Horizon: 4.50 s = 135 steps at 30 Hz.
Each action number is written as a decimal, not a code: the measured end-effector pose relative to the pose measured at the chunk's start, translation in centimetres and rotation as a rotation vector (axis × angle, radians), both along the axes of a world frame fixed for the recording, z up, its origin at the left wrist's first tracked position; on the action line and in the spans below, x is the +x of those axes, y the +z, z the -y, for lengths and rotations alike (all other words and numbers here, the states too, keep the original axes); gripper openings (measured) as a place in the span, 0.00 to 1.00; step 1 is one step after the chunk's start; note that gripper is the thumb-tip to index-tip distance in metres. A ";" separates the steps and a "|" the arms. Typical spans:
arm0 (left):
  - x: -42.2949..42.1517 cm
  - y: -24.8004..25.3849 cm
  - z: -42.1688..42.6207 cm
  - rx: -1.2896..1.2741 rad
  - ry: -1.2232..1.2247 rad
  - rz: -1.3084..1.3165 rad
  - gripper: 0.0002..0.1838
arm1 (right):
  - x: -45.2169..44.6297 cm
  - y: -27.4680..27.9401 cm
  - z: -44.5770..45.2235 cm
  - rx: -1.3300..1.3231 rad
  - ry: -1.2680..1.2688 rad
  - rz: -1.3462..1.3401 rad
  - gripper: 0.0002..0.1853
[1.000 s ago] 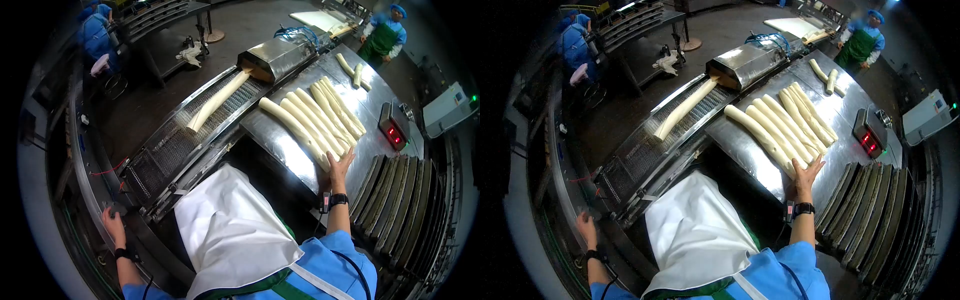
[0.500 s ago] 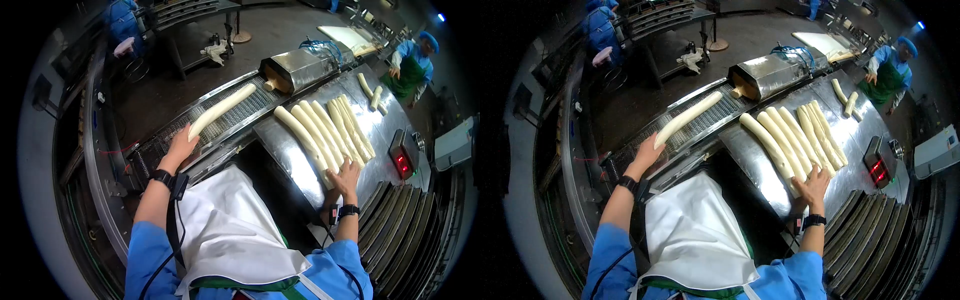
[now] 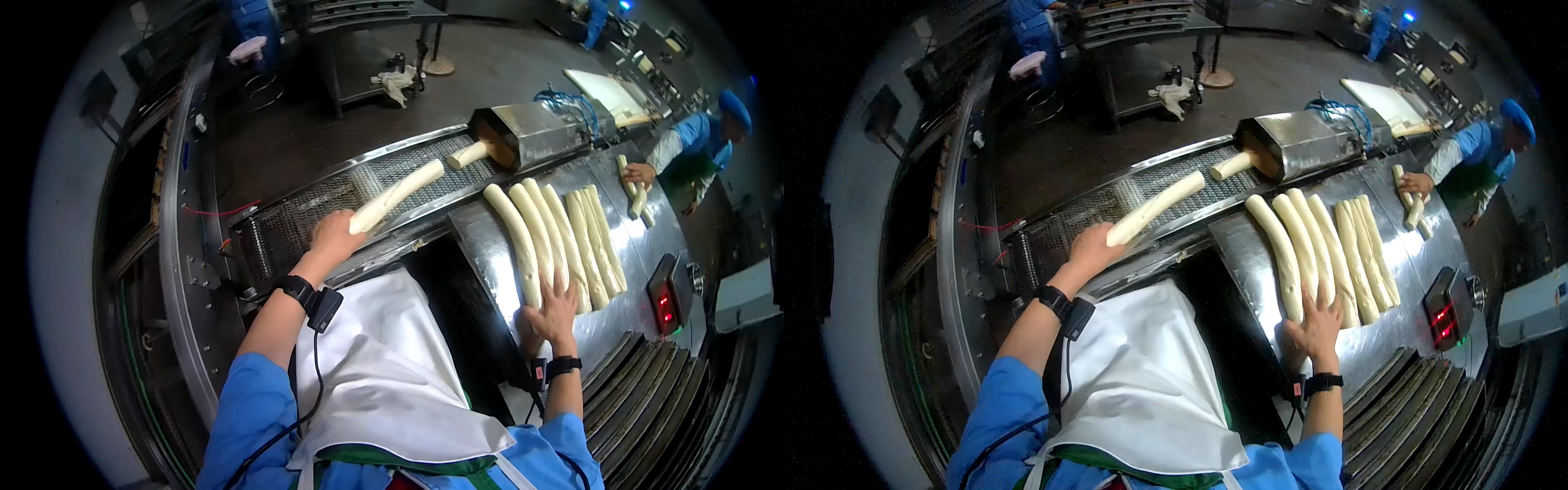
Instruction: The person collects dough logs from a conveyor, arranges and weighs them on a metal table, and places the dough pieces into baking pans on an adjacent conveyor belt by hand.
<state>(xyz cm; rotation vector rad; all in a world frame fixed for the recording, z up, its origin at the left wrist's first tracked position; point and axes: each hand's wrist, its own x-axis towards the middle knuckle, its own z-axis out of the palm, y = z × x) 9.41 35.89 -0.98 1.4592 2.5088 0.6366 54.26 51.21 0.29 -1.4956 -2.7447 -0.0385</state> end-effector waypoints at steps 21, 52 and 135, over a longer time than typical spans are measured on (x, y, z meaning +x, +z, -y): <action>-16.1 15.0 23.5 1.872 0.849 0.672 0.24 | -1.5 -4.0 -2.7 -0.328 -0.082 -0.207 0.32; -14.6 6.4 40.2 1.741 1.043 0.829 0.44 | -51.4 16.6 17.9 -0.883 1.117 -0.351 0.28; 0.4 6.1 62.6 0.886 1.512 -0.155 0.22 | -44.1 -2.5 2.7 -0.219 0.969 0.056 0.24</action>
